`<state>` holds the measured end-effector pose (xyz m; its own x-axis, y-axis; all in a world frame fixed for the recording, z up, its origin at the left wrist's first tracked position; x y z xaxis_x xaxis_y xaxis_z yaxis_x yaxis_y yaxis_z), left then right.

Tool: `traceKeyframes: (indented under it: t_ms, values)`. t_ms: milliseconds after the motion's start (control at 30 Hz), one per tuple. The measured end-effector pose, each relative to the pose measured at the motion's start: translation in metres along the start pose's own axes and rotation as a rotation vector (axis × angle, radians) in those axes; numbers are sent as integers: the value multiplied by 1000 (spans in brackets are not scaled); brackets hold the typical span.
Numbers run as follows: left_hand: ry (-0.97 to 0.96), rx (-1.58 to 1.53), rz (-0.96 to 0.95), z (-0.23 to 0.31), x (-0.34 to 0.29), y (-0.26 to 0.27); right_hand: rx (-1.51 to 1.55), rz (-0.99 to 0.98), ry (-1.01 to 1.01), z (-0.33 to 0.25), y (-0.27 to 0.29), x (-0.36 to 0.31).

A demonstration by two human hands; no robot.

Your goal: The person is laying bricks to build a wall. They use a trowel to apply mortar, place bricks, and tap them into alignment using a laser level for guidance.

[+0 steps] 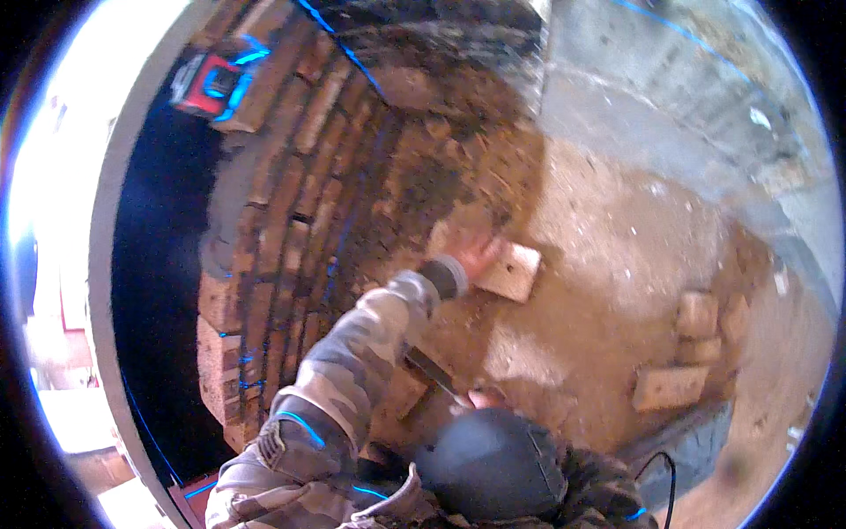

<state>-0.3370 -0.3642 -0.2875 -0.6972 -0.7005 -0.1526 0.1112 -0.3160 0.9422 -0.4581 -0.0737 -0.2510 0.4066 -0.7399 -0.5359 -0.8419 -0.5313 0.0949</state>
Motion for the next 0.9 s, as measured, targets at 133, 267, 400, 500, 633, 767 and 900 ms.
traceKeyframes:
  t_ms: [133,267,400,500,633,767,900]
  values:
    - [212,-125,-56,34,-44,59,-17,15,-28,31,-8,-3]
    - [482,-505,-10,43,-122,147,84,-34,-109,29,-5,-10]
    - [594,-587,303,45,-215,249,3,-30,-165,19,8,-11]
    - [638,-443,561,25,-275,316,-25,-45,-174,13,9,-9]
    - [937,-212,531,-28,-306,382,-46,-69,-182,10,5,-6]
    - [1001,-326,581,-104,-318,397,-59,-103,-181,5,-4,-5]
    - [1101,-147,426,-106,-276,404,-89,-92,-207,5,0,-9]
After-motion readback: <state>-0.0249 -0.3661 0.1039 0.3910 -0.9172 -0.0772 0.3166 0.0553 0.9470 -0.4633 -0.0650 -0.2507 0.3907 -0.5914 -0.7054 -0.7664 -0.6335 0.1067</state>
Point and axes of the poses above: each hand's wrist, its own x-axis towards the middle knuckle, its own y-axis out of the back of the hand, z = x × y, the point moved 1 cm from there along x, towards the middle knuckle, and after that the axes turned 5 degrees about -x, right-handed, at the moved point
